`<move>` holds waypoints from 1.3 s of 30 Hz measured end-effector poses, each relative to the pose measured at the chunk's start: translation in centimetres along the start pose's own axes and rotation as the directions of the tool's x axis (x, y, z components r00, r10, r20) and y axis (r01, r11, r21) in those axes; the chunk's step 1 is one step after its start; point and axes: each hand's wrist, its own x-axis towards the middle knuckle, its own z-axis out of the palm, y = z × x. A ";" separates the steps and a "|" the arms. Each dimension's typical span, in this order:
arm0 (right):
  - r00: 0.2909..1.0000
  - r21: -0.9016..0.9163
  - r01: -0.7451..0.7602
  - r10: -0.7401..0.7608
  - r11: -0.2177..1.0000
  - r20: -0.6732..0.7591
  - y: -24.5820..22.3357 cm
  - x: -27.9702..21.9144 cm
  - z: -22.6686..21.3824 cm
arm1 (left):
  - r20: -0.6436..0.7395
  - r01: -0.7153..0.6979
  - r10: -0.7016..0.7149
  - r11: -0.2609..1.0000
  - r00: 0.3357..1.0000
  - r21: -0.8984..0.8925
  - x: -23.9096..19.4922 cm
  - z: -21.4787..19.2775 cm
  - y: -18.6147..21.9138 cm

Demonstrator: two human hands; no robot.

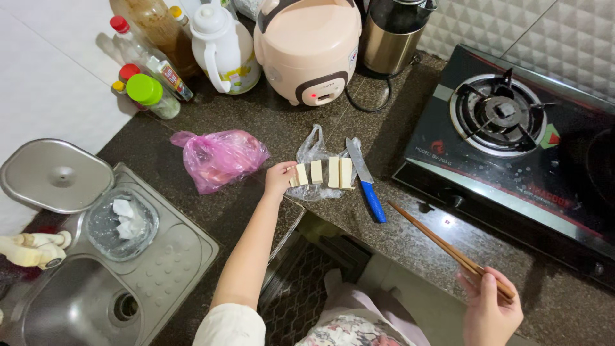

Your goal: The person places rectangular tofu pieces into a hot pan on a gas stove using chopsticks. They add the pieces one at a time from a plastic bag and stir them in the pan as they cook.

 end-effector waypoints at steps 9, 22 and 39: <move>0.997 -0.079 -0.071 0.071 0.994 -0.002 -0.9 -0.8 2.1 | 0.019 -0.179 0.179 0.967 0.984 0.182 -3.2 0.3 4.4; 0.987 0.179 -0.124 0.102 0.976 0.126 -1.3 -0.4 3.2 | 0.218 -0.002 0.012 0.999 0.976 -0.042 -9.7 7.5 11.8; 0.983 0.190 -0.178 0.164 0.966 0.085 -3.7 -1.0 3.1 | 0.298 -0.141 0.060 0.956 0.953 0.258 -18.6 15.4 20.1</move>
